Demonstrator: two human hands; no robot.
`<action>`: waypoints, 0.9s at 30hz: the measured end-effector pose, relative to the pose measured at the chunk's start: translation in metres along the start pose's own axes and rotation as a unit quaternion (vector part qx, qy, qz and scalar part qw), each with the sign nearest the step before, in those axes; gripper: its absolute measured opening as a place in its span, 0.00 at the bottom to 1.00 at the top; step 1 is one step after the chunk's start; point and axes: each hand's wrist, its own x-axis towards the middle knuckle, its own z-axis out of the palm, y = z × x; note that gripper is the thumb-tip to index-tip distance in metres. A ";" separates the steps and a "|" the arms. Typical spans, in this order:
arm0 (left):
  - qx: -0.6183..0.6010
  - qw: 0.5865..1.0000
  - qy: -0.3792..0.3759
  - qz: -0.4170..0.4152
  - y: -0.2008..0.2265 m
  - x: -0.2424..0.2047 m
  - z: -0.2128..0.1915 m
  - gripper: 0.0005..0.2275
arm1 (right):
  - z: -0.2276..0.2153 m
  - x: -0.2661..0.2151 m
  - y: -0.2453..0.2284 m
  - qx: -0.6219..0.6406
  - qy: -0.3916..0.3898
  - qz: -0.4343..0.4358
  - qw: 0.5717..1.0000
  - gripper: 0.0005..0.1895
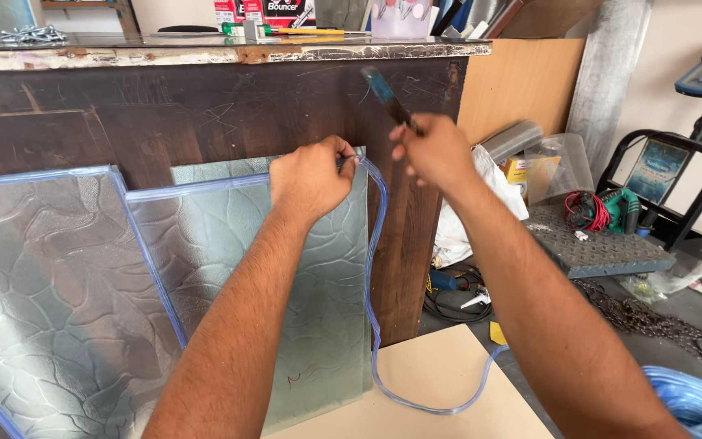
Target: The person applies a blue plastic sealant strip to the edges of a textured glass pane. They measure the strip against the glass, cut it to size using a utility knife, and press it firmly along the perimeter. The process is repeated for multiple sides of the glass pane.
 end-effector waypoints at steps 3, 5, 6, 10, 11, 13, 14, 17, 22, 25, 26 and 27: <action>-0.014 1.000 -0.001 -0.001 0.001 0.002 -0.002 0.09 | 0.023 0.003 0.038 0.121 -0.040 -0.016 0.992 0.11; -0.004 1.000 -0.025 -0.019 0.001 0.004 -0.004 0.10 | 0.033 0.004 0.056 0.173 -0.081 -0.018 0.981 0.11; -0.003 1.000 -0.021 -0.014 0.001 0.004 -0.005 0.10 | 0.037 0.004 0.062 0.176 -0.088 -0.025 0.980 0.12; 0.013 0.999 -0.039 -0.014 0.001 0.001 -0.007 0.11 | 0.041 0.004 0.072 0.189 -0.102 -0.042 0.976 0.12; 0.021 0.998 -0.052 -0.019 0.001 0.000 -0.008 0.12 | 0.040 0.004 0.072 0.181 -0.092 -0.054 0.978 0.12; 0.052 0.997 -0.053 0.017 0.001 -0.002 -0.011 0.16 | 0.037 0.006 0.071 0.164 -0.071 -0.076 0.981 0.12; 0.068 0.996 -0.053 0.036 0.001 -0.003 -0.012 0.18 | 0.036 0.005 0.070 0.114 -0.047 -0.095 0.988 0.12; 0.107 0.991 -0.046 0.063 0.002 -0.009 -0.011 0.19 | 0.029 0.000 0.066 -0.024 0.028 -0.184 0.982 0.11; 0.128 0.987 -0.041 0.087 0.004 -0.012 -0.013 0.20 | 0.024 -0.002 0.070 -0.077 0.099 -0.343 0.931 0.10; 0.151 0.984 -0.062 0.072 0.006 -0.012 -0.014 0.21 | 0.030 -0.001 0.082 -0.056 0.124 -0.355 0.925 0.09; 0.158 0.983 -0.070 0.065 0.006 -0.011 -0.013 0.21 | 0.036 -0.003 0.089 -0.039 0.145 -0.341 0.928 0.09; 0.152 0.984 -0.052 0.079 0.005 -0.012 -0.012 0.21 | 0.047 -0.006 0.095 -0.021 0.167 -0.326 0.930 0.09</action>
